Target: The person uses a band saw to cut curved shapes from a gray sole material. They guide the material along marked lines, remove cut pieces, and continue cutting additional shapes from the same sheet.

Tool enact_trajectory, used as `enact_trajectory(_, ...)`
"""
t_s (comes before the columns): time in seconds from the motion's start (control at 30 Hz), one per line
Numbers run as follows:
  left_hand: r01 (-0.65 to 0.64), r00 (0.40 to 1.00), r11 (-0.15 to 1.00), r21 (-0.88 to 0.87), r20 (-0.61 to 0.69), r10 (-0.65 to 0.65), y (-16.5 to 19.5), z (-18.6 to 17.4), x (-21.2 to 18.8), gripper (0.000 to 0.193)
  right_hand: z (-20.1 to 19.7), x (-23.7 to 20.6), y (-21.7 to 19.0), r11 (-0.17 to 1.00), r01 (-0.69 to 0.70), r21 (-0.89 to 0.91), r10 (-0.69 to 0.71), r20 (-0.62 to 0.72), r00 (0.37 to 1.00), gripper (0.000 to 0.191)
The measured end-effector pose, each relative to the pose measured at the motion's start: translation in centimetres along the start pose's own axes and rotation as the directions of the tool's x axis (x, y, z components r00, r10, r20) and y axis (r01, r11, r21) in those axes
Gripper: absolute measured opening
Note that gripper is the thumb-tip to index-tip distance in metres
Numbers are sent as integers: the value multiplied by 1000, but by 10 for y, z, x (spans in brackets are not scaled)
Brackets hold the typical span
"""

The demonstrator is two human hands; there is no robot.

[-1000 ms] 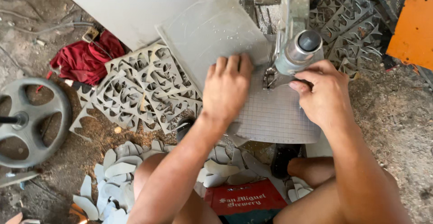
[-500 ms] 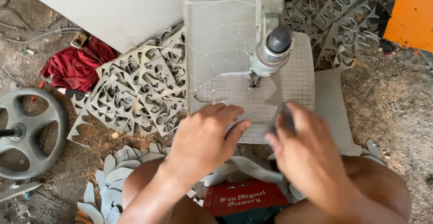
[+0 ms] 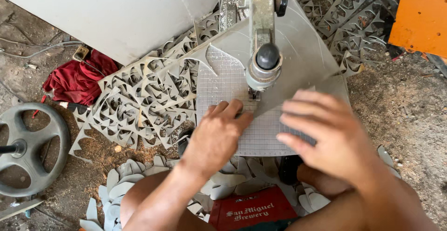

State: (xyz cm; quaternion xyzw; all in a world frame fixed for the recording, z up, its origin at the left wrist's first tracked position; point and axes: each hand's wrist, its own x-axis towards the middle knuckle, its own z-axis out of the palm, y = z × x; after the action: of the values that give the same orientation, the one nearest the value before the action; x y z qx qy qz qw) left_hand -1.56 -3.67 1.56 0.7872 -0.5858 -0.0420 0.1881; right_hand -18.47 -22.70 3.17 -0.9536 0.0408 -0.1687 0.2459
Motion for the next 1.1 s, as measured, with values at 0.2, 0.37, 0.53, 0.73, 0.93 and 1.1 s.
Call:
enact_trajectory(0.2, -69, 985, 985, -157, 146, 92, -28, -29, -1, 49, -1, 12, 43, 958, -19, -285, 60, 138, 989, 90)
enact_trajectory(0.37, -52, 966, 981, -188, 238, 97, -27, -37, 3, 46, 13, 9, 51, 950, 21, -312, 21, 130, 991, 98)
enact_trajectory(0.53, -36, 996, 985, -167, 76, 49, -16, -29, 3, 30, 24, -6, 25, 933, -140, -333, 171, 67, 983, 90)
enact_trajectory(0.73, -84, 996, 991, -106, -39, 80, -20, -18, -8, 26, 32, -17, 3, 901, -230, -367, 254, 17, 967, 82)
enact_trajectory(0.93, -82, 991, 993, -87, -113, 72, -20, -12, -12, 25, 31, -8, 2, 896, -225, -383, 240, -10, 971, 83)
enact_trajectory(1.1, -78, 992, 994, -81, -106, 70, -22, -14, -10, 25, 33, -5, 3, 884, -235, -403, 251, -14, 968, 84)
